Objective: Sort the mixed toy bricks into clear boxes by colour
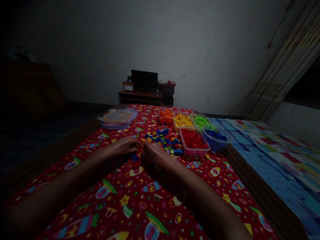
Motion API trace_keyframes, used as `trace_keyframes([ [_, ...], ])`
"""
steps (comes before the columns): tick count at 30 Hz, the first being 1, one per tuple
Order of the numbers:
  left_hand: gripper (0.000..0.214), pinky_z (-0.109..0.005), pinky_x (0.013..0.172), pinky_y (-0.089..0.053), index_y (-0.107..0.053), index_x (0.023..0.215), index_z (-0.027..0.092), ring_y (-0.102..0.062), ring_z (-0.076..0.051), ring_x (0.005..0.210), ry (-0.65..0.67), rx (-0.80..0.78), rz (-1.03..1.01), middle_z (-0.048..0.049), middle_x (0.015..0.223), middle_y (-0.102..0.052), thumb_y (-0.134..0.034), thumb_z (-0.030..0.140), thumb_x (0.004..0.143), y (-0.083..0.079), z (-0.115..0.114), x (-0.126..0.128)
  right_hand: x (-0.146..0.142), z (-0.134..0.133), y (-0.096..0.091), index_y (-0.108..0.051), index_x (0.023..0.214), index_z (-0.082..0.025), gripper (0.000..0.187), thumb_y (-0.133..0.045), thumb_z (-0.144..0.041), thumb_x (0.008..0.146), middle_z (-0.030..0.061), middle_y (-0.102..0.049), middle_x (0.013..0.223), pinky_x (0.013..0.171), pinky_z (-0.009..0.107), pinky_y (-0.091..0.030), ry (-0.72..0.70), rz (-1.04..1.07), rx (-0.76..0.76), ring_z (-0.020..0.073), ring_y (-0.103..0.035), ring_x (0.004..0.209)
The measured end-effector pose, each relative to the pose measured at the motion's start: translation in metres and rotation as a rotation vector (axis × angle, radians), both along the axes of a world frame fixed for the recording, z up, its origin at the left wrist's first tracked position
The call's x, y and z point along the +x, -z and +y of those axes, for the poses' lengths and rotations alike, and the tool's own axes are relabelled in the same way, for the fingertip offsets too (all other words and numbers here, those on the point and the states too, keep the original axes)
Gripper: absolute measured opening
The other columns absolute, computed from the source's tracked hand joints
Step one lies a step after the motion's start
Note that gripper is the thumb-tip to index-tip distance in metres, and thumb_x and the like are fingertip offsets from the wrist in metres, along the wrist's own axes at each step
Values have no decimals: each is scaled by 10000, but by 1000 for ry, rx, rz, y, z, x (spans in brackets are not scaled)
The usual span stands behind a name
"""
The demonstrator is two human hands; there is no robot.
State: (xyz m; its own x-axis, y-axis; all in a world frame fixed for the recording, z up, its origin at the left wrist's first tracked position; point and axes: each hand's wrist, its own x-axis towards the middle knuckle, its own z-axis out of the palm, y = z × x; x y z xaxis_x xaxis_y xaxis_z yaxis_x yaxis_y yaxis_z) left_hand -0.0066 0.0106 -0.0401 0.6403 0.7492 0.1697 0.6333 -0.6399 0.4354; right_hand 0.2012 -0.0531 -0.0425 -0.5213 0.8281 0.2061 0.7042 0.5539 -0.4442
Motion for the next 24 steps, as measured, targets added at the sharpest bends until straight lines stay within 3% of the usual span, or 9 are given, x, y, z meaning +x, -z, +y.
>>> trace_keyframes([
  [4,266,-232,700,-444,-689,906,215,-602,-177,799,-3,29,21,-31,871,-680,-526,218,696,3,-4,3,-6,20,6,-565,735,-143,81,-490,-162,760,-19,-543,664,547,190,-315,129,231,-110,88,-464,604],
  [9,297,-224,630,-436,-706,911,163,-606,-167,691,-82,-62,25,-19,759,-697,-539,277,693,-2,3,3,-8,22,2,-530,643,-157,198,-465,-263,797,-34,-515,560,437,169,-324,255,634,-595,67,-425,462],
  [12,340,-232,628,-455,-701,904,145,-617,-180,710,-123,-183,-91,-26,776,-710,-597,354,656,-5,7,4,-7,20,-4,-513,630,-153,203,-476,-244,808,-24,-534,574,389,145,-294,281,813,-736,46,-406,430],
  [16,452,-276,668,-501,-665,945,132,-637,-190,736,-98,-372,-360,-47,851,-714,-631,470,646,-14,2,11,-7,16,-12,-543,725,-141,272,-413,-306,898,23,-586,633,423,133,-368,339,1047,-894,65,-522,510],
  [19,420,-294,718,-512,-665,913,151,-645,-193,775,-46,-309,-423,-41,871,-710,-639,479,651,-20,-9,21,-10,12,-16,-556,800,-132,341,-360,-376,935,34,-589,647,472,168,-441,322,1167,-978,87,-565,535],
  [24,397,-295,740,-512,-626,1037,178,-643,-189,804,-9,6,-294,-40,943,-683,-621,361,684,-18,-23,38,-16,10,-19,-550,890,-141,341,-313,-378,955,-10,-543,566,413,159,-414,248,1272,-1109,74,-505,436],
])
